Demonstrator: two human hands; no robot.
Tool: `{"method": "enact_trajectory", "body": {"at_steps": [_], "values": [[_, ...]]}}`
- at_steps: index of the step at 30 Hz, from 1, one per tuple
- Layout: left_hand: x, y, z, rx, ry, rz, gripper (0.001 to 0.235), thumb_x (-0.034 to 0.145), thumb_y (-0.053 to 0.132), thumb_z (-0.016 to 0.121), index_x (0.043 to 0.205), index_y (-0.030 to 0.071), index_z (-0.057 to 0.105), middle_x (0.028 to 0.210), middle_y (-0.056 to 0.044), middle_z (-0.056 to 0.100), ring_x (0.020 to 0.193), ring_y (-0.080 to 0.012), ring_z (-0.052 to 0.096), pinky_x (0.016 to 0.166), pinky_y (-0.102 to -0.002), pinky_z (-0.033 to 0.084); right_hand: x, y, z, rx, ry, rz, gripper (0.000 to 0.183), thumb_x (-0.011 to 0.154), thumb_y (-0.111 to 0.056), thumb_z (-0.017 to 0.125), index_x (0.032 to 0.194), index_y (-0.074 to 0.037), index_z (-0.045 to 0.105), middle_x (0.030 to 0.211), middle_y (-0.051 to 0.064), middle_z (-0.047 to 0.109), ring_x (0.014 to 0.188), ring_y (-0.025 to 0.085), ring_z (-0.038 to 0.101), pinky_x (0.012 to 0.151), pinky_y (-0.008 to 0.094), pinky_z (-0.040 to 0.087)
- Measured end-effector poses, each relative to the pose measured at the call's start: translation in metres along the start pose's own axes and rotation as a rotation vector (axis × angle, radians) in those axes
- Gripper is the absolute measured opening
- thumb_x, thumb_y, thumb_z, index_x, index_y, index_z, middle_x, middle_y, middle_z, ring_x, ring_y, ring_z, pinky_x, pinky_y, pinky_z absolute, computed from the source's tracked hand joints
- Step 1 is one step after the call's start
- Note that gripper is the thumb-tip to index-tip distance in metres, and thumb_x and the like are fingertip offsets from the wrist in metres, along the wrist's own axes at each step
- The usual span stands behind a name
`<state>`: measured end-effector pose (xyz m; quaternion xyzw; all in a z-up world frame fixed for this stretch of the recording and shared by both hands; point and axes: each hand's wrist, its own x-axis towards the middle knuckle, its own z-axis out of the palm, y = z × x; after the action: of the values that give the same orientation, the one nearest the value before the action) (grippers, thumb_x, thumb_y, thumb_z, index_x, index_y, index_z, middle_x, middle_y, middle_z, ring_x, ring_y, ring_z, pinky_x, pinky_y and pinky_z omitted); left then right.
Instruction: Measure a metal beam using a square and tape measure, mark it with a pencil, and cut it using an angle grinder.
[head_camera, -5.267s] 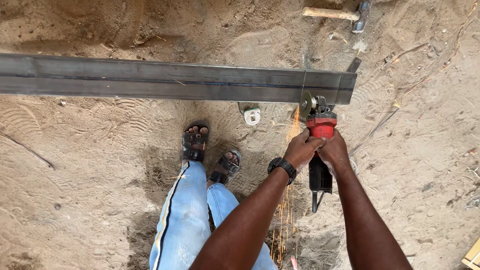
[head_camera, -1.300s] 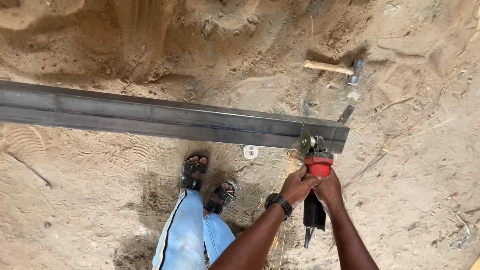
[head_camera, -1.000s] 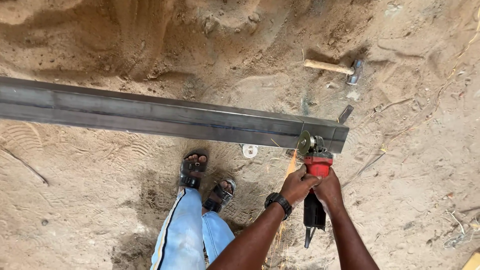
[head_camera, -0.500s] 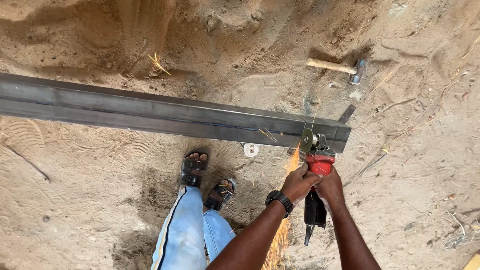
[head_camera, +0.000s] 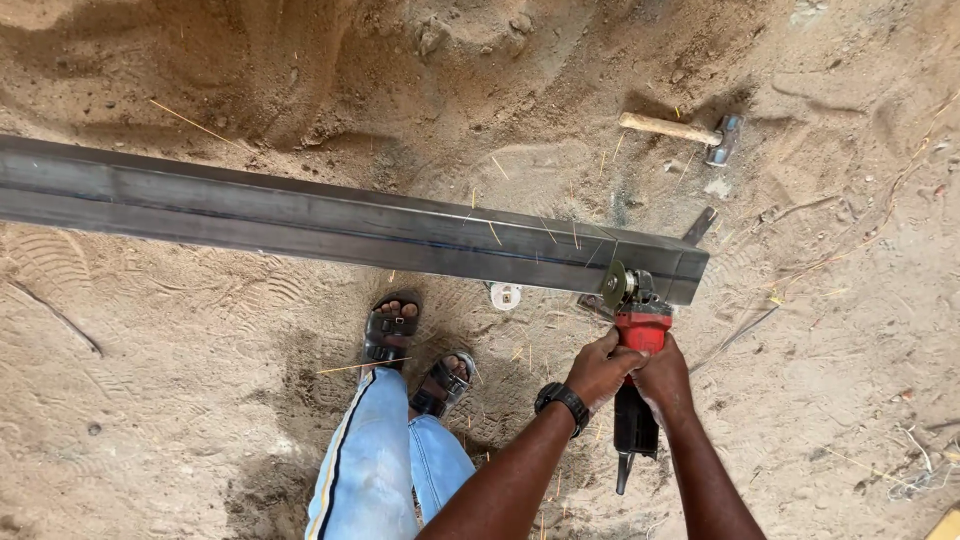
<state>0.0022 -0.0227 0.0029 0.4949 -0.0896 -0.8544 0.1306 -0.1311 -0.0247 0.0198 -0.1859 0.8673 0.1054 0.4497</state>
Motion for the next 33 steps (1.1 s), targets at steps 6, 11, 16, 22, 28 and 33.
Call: {"method": "enact_trajectory", "body": {"at_steps": [6, 11, 16, 22, 28, 33], "values": [[0.007, -0.010, 0.000, -0.081, -0.021, -0.020, 0.051, 0.088, 0.026, 0.072, 0.133, 0.003, 0.063, 0.114, -0.010, 0.073, 0.104, -0.0173, 0.069, 0.093, -0.032, 0.055, 0.003, 0.005, 0.001, -0.047, 0.039, -0.062, 0.057, 0.078, -0.024, 0.085, 0.124, -0.006, 0.059, 0.101, 0.013, 0.074, 0.081, 0.025, 0.071, 0.071, 0.039, 0.058], [0.013, 0.009, 0.000, 0.022, -0.003, 0.022, 0.047, 0.089, 0.030, 0.070, 0.129, 0.006, 0.063, 0.111, -0.008, 0.071, 0.101, -0.0184, 0.069, 0.089, -0.034, 0.057, -0.001, -0.021, -0.004, -0.022, 0.036, 0.088, 0.051, 0.082, -0.025, 0.081, 0.124, -0.006, 0.059, 0.102, 0.013, 0.072, 0.079, 0.025, 0.070, 0.068, 0.041, 0.061], [0.012, 0.025, -0.002, 0.192, 0.060, 0.075, 0.047, 0.088, 0.033, 0.071, 0.125, 0.005, 0.068, 0.103, -0.010, 0.074, 0.094, -0.0195, 0.070, 0.083, -0.031, 0.054, 0.017, -0.009, -0.008, 0.034, 0.053, -0.156, 0.053, 0.079, -0.024, 0.084, 0.123, -0.006, 0.059, 0.099, 0.011, 0.074, 0.081, 0.020, 0.069, 0.072, 0.035, 0.055], [0.037, -0.020, -0.001, 0.069, 0.075, 0.176, 0.054, 0.088, 0.030, 0.078, 0.128, -0.003, 0.062, 0.109, -0.008, 0.073, 0.099, -0.0141, 0.068, 0.090, -0.030, 0.054, -0.005, -0.034, -0.009, 0.025, 0.046, -0.057, 0.055, 0.079, -0.023, 0.085, 0.125, -0.007, 0.059, 0.099, 0.011, 0.074, 0.083, 0.024, 0.070, 0.073, 0.038, 0.056], [0.030, -0.009, 0.000, 0.019, 0.001, 0.106, 0.046, 0.089, 0.029, 0.072, 0.118, -0.006, 0.068, 0.101, -0.010, 0.074, 0.092, -0.0146, 0.069, 0.083, -0.030, 0.056, 0.160, 0.162, 0.009, -0.763, 0.028, -0.729, 0.026, 0.098, -0.016, 0.074, 0.122, -0.026, 0.076, 0.096, 0.000, 0.082, 0.084, 0.011, 0.077, 0.098, 0.036, 0.054], [0.024, 0.001, -0.001, 0.005, -0.005, 0.061, 0.048, 0.088, 0.029, 0.073, 0.124, -0.002, 0.066, 0.103, -0.008, 0.075, 0.093, -0.0130, 0.070, 0.083, -0.029, 0.056, 0.013, -0.013, -0.006, 0.013, 0.065, -0.133, 0.051, 0.077, -0.019, 0.085, 0.120, -0.005, 0.061, 0.098, 0.012, 0.074, 0.082, 0.022, 0.070, 0.071, 0.037, 0.055]]}}
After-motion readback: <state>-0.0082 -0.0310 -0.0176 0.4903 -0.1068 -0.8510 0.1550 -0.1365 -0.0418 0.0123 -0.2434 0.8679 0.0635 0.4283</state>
